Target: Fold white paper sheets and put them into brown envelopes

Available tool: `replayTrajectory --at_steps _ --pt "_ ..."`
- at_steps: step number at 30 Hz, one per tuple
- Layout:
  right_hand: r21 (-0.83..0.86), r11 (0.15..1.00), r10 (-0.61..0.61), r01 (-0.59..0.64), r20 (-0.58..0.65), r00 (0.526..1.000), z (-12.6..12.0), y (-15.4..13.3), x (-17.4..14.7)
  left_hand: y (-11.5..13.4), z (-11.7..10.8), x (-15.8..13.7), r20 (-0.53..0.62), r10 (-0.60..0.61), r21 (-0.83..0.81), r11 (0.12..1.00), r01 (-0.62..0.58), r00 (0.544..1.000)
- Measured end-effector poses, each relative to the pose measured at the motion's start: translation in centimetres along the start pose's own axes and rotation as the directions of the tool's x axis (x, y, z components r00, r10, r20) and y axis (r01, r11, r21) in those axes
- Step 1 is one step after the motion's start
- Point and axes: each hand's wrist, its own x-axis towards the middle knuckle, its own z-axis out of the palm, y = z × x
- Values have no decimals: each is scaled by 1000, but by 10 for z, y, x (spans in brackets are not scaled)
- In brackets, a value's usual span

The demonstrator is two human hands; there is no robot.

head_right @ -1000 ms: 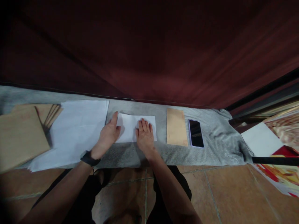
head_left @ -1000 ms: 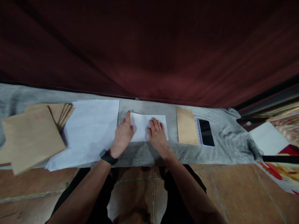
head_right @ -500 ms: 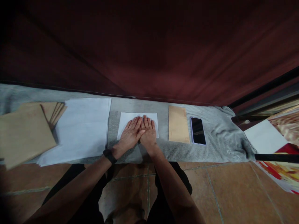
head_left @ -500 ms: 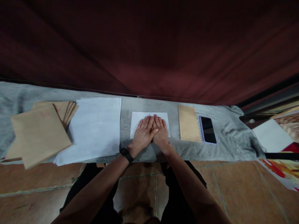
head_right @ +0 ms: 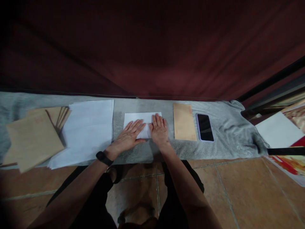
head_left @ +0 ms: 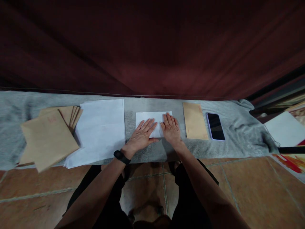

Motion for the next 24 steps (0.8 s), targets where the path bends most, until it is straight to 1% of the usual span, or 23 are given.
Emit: replayTrajectory --at_steps 4,6,10,14,17,19,21,24 --pt "21 1000 19 -19 -27 999 -1 4 -1 -1 -10 -5 38 0 21 1000 -1 999" --pt "23 999 32 -31 -30 999 -2 5 -1 0 -13 -8 38 -4 17 1000 4 999" --pt "22 998 67 -66 -51 996 -3 7 -3 1 -17 -14 28 -10 -36 999 11 1000" --pt "38 995 92 -89 -93 991 -3 8 -6 -5 -23 -19 44 -24 -81 996 28 999" --pt "44 994 107 -103 -100 989 -5 7 -7 -8 -27 -19 56 -20 -105 994 26 998" --pt "64 992 111 -105 -100 989 -7 2 -6 -4 -25 -14 30 -36 -123 992 39 999" --pt "115 990 87 -77 -78 993 -9 -7 -4 5 -20 -6 -12 -57 -149 987 54 998" --pt "234 972 -19 17 7 1000 -6 -28 -1 21 -7 9 -51 -99 -185 979 88 994"
